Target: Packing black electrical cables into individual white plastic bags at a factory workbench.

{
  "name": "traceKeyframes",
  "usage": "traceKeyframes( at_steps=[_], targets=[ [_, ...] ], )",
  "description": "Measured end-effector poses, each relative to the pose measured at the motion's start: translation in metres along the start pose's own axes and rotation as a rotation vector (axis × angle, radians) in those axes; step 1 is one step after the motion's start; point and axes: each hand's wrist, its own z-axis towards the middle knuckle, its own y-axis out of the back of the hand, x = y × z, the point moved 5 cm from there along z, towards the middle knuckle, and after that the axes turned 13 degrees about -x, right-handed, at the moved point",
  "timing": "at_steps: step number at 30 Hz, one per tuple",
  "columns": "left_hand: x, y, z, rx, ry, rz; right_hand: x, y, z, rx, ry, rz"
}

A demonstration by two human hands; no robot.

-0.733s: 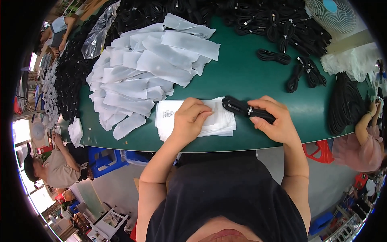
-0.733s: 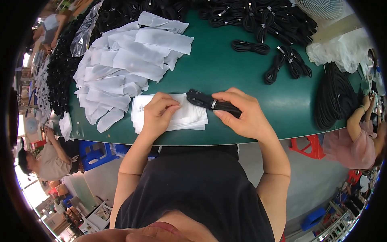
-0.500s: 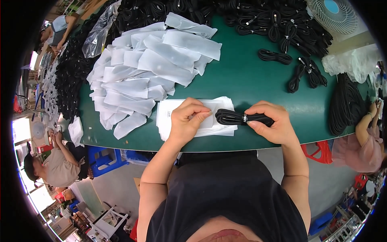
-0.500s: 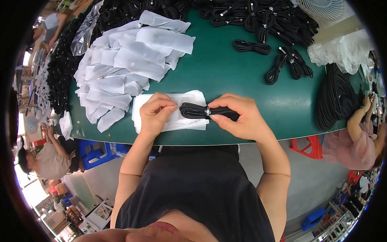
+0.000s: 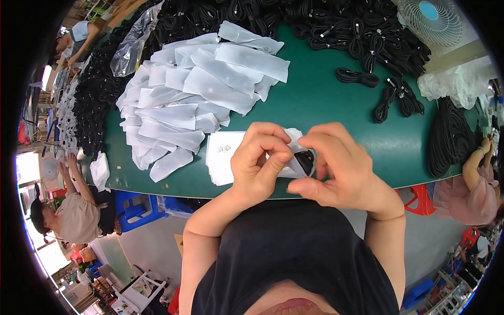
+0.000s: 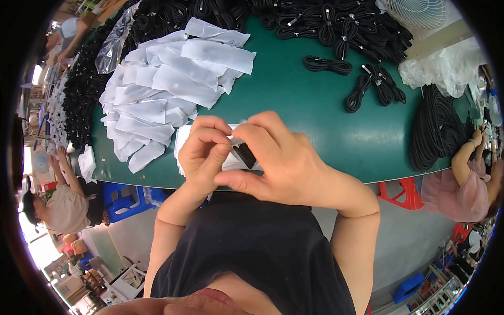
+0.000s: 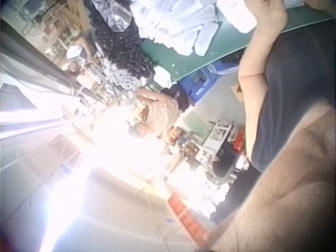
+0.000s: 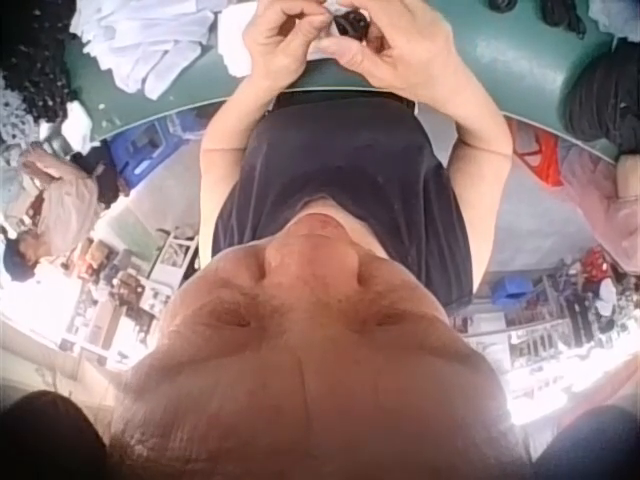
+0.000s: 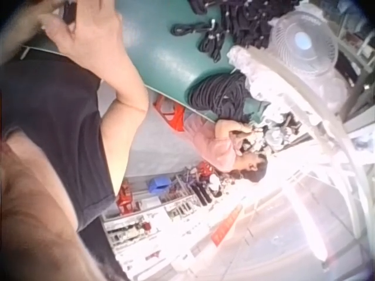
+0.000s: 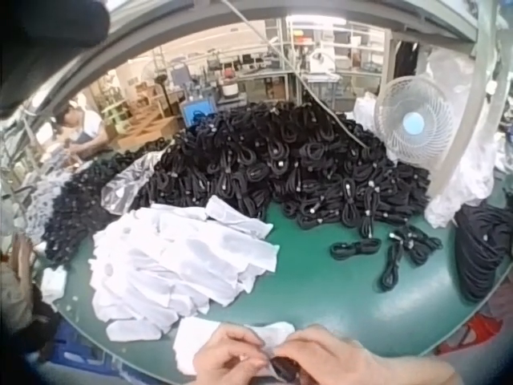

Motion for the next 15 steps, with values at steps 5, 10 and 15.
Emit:
traceKeyframes(
  at_steps=[5, 10, 15],
  targets=[
    [-0.013, 0.003, 0.027, -0.115, 0.141, -0.23, -0.016, 0.033, 0.019, -0.401, 0.154, -0.321],
    [0.015, 0.039, 0.099, -0.388, 0.16, -0.47, -0.157, 0.033, 0.019, -0.124, 0.121, -1.046],
    [0.045, 0.1, 0.124, -0.687, 0.083, -0.341, -0.192, 0.032, 0.005, -0.068, 0.117, -1.102]
  ],
)
